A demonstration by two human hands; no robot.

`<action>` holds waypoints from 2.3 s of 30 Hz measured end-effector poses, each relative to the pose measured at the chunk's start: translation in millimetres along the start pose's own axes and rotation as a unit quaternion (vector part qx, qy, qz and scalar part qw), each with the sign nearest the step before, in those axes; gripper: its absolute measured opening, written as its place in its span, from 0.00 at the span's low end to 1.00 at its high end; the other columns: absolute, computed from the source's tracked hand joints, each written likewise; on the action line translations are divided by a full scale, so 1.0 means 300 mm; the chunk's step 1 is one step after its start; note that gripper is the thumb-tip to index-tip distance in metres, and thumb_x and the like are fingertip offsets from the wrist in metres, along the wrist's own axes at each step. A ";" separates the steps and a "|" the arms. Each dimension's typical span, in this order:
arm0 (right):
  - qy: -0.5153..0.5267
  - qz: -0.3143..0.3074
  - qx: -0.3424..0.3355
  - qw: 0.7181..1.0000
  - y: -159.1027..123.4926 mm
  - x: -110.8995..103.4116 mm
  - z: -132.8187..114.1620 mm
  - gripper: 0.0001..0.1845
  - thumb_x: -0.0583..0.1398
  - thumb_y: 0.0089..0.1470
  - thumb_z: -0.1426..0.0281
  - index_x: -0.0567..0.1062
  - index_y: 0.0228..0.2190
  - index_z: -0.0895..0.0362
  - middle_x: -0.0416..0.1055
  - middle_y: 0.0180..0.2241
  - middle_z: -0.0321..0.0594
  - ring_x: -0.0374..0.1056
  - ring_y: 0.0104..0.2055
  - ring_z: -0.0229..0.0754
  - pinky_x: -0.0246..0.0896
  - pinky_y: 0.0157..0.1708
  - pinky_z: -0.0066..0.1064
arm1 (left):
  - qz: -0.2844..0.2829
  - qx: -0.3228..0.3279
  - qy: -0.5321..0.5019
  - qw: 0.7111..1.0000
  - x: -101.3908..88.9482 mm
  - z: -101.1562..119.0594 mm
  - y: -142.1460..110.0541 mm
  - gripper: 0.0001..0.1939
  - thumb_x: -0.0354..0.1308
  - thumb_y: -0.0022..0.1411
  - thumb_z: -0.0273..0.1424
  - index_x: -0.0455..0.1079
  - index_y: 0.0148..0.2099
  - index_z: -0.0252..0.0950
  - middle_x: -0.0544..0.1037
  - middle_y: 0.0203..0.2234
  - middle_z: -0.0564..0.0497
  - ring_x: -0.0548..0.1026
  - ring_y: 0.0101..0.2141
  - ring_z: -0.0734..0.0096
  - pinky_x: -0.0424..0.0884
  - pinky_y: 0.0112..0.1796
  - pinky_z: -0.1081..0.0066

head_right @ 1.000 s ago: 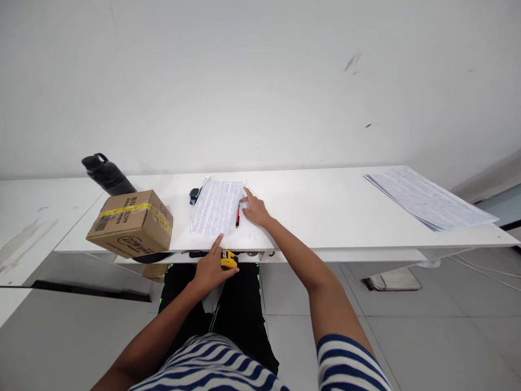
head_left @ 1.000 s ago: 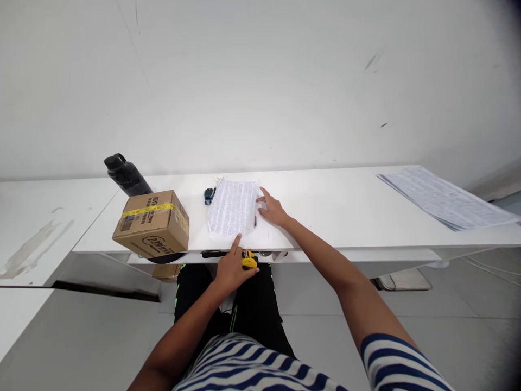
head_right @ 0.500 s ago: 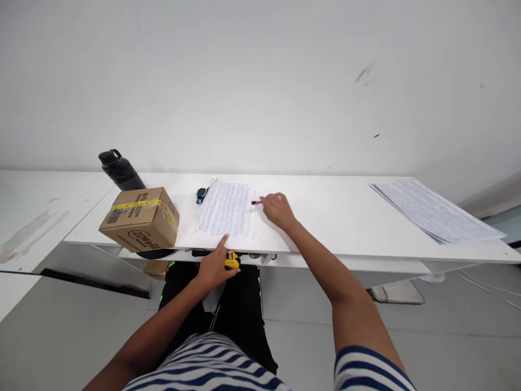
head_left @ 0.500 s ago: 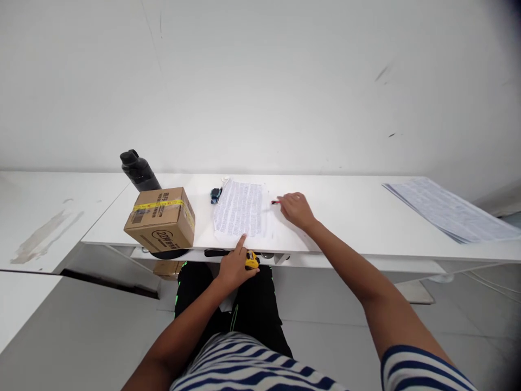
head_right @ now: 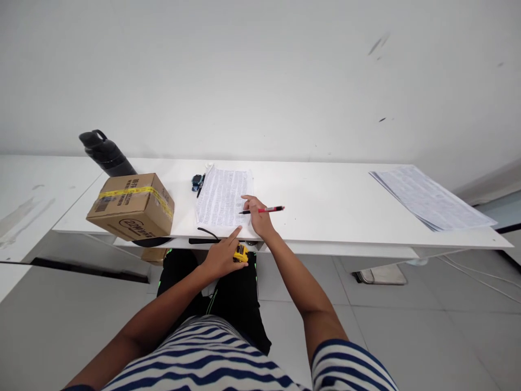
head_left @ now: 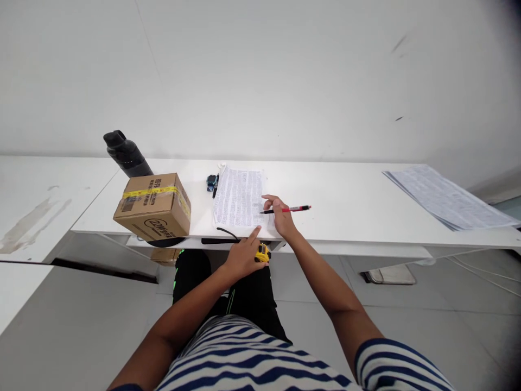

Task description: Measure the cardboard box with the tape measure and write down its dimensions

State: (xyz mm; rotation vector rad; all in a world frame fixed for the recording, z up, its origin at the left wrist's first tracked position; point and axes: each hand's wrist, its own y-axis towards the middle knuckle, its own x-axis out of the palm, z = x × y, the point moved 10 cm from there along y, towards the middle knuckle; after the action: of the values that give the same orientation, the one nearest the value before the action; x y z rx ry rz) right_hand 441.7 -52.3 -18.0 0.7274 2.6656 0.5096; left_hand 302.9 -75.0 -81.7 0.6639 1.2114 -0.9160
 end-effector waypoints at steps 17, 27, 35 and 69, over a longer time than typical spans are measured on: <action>-0.064 -0.006 0.175 0.982 -0.069 -0.022 0.164 0.24 0.59 0.52 0.52 0.60 0.15 0.53 0.57 0.18 0.32 0.54 0.25 0.38 0.52 0.27 0.32 | 0.016 0.000 0.052 0.999 0.112 0.011 0.044 0.20 0.60 0.61 0.45 0.69 0.48 0.37 0.43 0.72 0.51 0.74 0.45 0.57 0.77 0.34 0.61; -0.057 -0.029 0.158 0.985 -0.053 -0.008 0.156 0.26 0.57 0.54 0.51 0.56 0.16 0.53 0.54 0.18 0.32 0.52 0.24 0.36 0.51 0.25 0.31 | -0.008 -0.023 0.011 1.000 0.098 0.004 0.053 0.21 0.59 0.61 0.43 0.69 0.52 0.39 0.43 0.72 0.51 0.74 0.46 0.53 0.77 0.36 0.59; -0.060 -0.017 0.159 0.985 -0.059 -0.014 0.162 0.25 0.58 0.53 0.54 0.55 0.15 0.53 0.51 0.17 0.30 0.50 0.24 0.36 0.49 0.26 0.31 | -0.003 -0.011 0.033 0.999 0.102 0.007 0.051 0.19 0.58 0.62 0.44 0.69 0.50 0.38 0.42 0.72 0.52 0.74 0.45 0.55 0.76 0.35 0.59; -0.099 0.017 0.152 0.983 -0.068 -0.044 0.159 0.24 0.57 0.53 0.58 0.52 0.15 0.52 0.47 0.16 0.29 0.48 0.22 0.35 0.45 0.24 0.32 | -0.015 -0.014 0.018 1.000 0.110 0.016 0.039 0.19 0.60 0.61 0.43 0.68 0.50 0.37 0.40 0.72 0.50 0.73 0.47 0.53 0.76 0.39 0.57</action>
State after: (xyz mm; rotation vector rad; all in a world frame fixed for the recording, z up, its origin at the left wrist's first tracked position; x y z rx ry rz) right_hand 463.0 -63.9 -65.8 0.8608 2.5722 0.0316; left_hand 318.2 -80.8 -112.9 0.6448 1.2663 -0.9140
